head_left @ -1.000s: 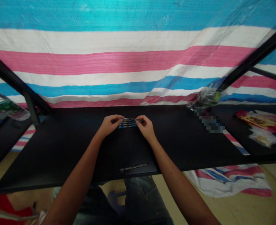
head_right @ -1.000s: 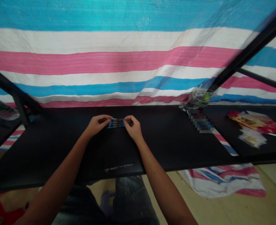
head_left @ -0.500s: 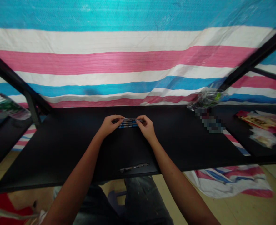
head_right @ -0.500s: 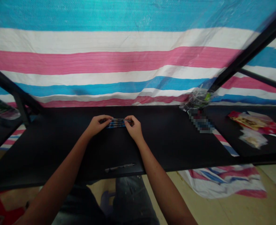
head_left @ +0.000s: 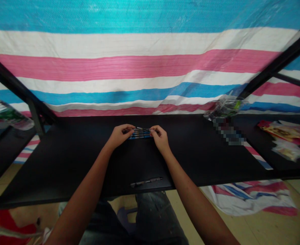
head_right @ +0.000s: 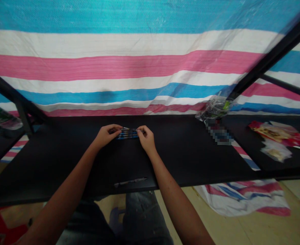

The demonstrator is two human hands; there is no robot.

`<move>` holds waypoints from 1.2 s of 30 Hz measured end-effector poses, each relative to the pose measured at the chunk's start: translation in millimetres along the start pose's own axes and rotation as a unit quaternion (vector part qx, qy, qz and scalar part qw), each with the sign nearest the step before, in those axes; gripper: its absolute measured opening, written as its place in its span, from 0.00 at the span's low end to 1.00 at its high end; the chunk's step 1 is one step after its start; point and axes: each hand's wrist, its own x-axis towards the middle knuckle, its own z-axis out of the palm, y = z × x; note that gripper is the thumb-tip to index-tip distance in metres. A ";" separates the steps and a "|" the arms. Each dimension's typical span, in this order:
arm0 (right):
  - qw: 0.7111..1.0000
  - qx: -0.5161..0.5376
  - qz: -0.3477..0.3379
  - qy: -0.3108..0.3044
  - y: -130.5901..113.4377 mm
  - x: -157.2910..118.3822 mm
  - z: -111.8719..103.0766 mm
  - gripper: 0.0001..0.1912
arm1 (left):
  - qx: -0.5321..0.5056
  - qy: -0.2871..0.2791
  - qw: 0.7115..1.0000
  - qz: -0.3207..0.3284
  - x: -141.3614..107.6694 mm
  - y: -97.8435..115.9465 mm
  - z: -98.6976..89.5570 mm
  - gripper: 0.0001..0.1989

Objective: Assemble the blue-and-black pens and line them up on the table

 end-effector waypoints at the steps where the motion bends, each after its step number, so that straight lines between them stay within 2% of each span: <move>1: 1.000 -0.003 0.001 0.000 0.1 -0.1 -0.2 0.09 | 0.001 -0.001 1.000 -0.001 0.1 -0.5 0.2 0.14; 9: 0.999 -0.041 -0.013 0.005 1.6 -1.1 -2.5 0.16 | -0.006 -0.002 1.000 -0.001 -0.6 2.5 -0.8 0.13; 14: 0.999 -0.046 -0.011 0.006 1.8 -0.9 -3.4 0.17 | 0.035 -0.001 0.999 0.036 0.5 5.9 -3.4 0.11; 21: 0.994 -0.098 -0.037 -0.003 1.6 -2.8 -2.8 0.17 | 0.041 0.012 0.996 0.082 1.0 5.0 -3.5 0.09; 29: 0.991 -0.118 -0.057 -0.006 3.2 -4.1 -1.5 0.12 | 0.054 -0.011 0.996 0.076 0.2 2.7 -2.2 0.10; 36: 0.991 -0.079 -0.098 -0.054 9.4 -3.2 2.4 0.07 | 0.079 -0.041 0.992 0.086 -0.4 2.4 -0.7 0.11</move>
